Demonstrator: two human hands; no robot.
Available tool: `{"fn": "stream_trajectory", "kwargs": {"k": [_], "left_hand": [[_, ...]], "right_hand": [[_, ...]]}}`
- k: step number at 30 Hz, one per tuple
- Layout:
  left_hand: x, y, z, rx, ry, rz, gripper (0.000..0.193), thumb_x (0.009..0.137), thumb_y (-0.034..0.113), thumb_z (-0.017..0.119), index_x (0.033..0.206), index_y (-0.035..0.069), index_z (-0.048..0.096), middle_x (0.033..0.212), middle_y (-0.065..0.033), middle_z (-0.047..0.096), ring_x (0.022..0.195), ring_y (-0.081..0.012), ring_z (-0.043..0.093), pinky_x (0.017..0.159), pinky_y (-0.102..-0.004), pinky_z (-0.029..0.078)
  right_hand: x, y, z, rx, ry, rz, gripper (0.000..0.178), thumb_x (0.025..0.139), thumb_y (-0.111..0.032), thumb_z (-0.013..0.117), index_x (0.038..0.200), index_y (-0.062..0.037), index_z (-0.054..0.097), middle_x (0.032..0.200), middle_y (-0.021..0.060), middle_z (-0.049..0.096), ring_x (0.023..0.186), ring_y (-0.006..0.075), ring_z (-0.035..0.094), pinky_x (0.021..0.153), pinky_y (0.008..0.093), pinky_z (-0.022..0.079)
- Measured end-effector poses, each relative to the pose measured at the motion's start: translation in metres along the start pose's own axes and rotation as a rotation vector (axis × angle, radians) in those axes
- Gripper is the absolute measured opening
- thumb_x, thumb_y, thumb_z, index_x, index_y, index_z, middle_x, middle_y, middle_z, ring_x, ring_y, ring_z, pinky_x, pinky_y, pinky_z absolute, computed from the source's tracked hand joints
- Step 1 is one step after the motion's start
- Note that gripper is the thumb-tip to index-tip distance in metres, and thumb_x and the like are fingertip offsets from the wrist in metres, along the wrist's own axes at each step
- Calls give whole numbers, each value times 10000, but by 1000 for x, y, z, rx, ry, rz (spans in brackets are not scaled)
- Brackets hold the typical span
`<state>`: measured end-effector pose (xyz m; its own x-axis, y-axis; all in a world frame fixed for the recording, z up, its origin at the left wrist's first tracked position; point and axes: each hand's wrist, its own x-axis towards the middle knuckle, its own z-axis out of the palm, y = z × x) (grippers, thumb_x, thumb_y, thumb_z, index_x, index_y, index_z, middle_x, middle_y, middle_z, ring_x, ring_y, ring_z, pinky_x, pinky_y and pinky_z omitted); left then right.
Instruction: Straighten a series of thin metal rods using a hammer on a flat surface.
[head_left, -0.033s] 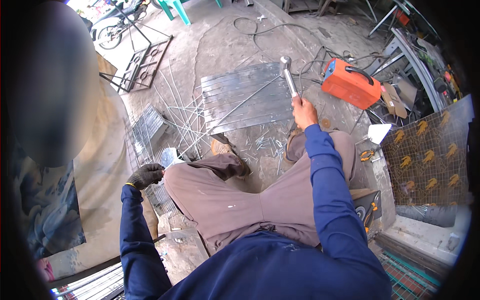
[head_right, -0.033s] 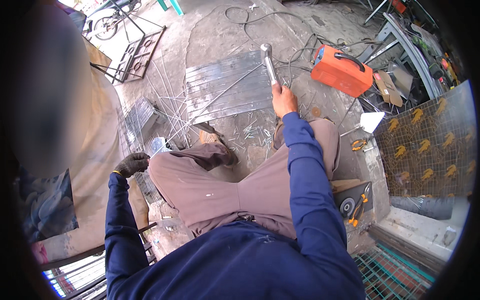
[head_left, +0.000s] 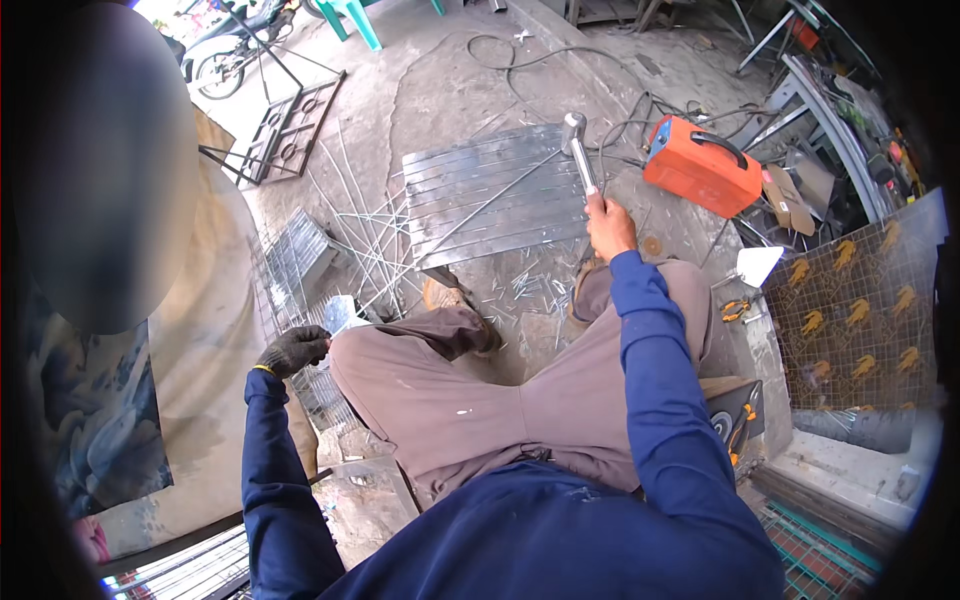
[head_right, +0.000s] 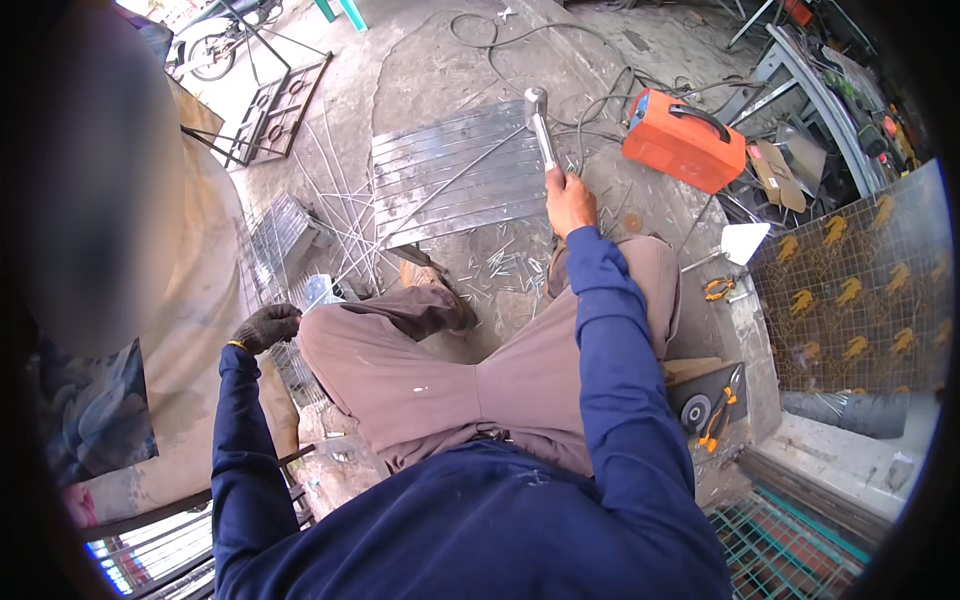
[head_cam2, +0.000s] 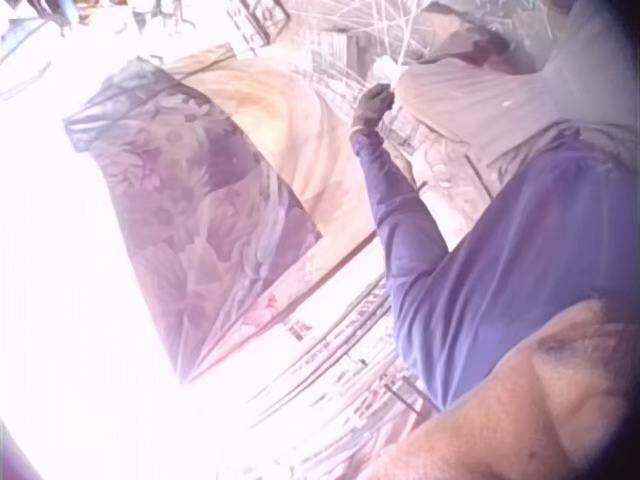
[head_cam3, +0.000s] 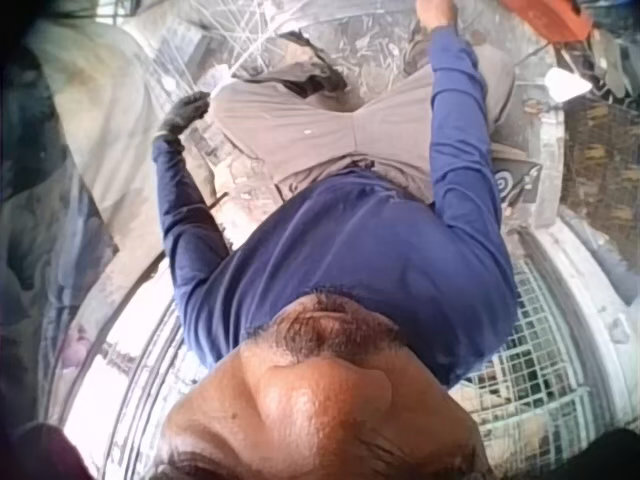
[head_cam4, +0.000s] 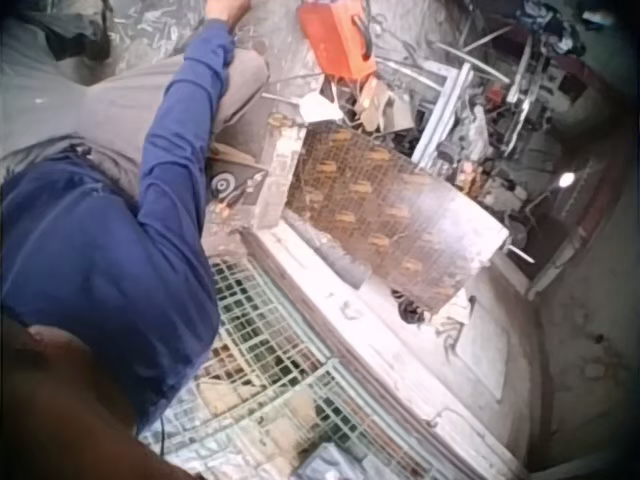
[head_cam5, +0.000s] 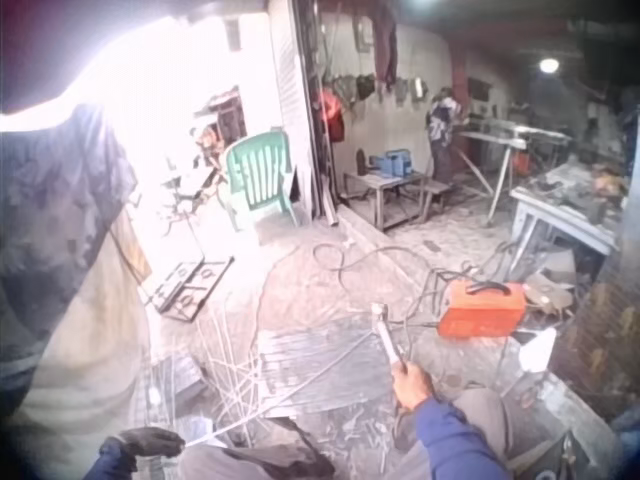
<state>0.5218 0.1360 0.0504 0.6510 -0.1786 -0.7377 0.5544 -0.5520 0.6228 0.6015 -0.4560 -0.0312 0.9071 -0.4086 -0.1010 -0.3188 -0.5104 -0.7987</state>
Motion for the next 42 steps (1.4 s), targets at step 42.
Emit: {"fn": "stream_trajectory", "kwargs": {"k": [42], "left_hand": [[2, 16, 43, 1027, 409, 303, 229, 880, 255, 585, 1012, 107, 699, 1000, -176, 692, 996, -381, 650, 849, -463, 516]], "right_hand": [[-17, -53, -28, 184, 50, -38, 593, 982, -579, 446, 892, -26, 641, 647, 125, 638, 664, 299, 665, 672, 426, 505]]}}
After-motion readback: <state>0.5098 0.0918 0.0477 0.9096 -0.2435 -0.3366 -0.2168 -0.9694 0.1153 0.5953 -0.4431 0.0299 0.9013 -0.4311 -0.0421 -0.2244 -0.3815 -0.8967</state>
